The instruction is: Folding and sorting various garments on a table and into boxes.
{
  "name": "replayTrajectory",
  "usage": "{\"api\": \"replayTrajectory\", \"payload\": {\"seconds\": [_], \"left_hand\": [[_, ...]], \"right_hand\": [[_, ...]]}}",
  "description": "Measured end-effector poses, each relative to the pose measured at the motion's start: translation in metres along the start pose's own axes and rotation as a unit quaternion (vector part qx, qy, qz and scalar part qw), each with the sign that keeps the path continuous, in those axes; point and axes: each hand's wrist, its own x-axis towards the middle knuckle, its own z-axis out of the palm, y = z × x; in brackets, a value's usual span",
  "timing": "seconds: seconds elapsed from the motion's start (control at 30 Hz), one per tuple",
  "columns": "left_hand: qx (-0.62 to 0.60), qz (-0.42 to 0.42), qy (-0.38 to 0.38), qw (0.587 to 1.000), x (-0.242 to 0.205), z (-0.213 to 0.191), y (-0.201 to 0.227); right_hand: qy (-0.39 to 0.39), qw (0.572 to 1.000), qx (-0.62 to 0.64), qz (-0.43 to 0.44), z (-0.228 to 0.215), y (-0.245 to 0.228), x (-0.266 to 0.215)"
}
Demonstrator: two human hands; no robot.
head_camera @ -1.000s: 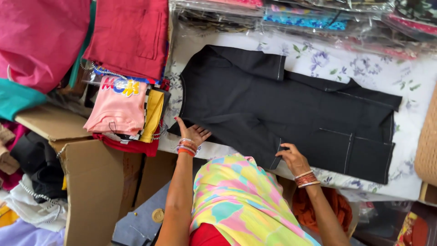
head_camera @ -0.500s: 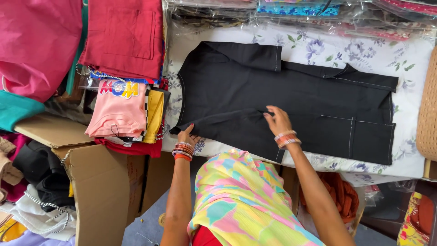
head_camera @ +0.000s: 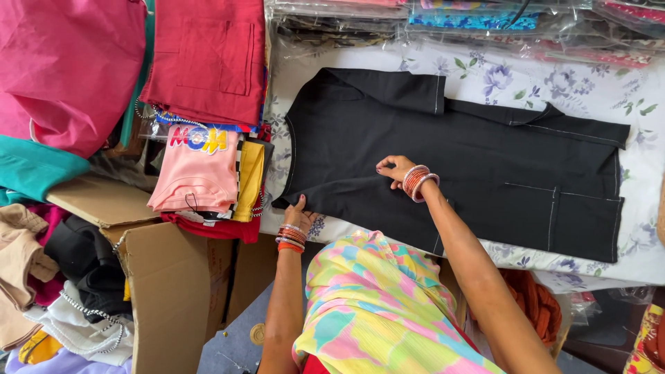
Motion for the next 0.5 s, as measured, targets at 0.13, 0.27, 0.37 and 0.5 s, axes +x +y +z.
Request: {"api": "replayTrajectory", "payload": {"seconds": [0.13,0.27,0.37,0.5], "left_hand": [[-0.004,-0.003,-0.011,1.0,0.001,-0.008,-0.003],[-0.04,0.007,-0.036,0.999,0.0,-0.007,-0.007],[-0.078,0.013,-0.024,0.997,0.003,-0.002,-0.012],[-0.111,0.02,0.026,0.993,0.018,-0.007,-0.02]], "right_hand": [[-0.001,0.997,0.028,-0.065,-0.003,0.009,0.007],[0.034,0.984,0.137,-0.106,-0.007,0.01,0.012],[0.06,0.972,0.146,-0.175,-0.001,0.004,0.018],[0.151,0.965,0.092,-0.193,0.012,-0.001,0.02]]}}
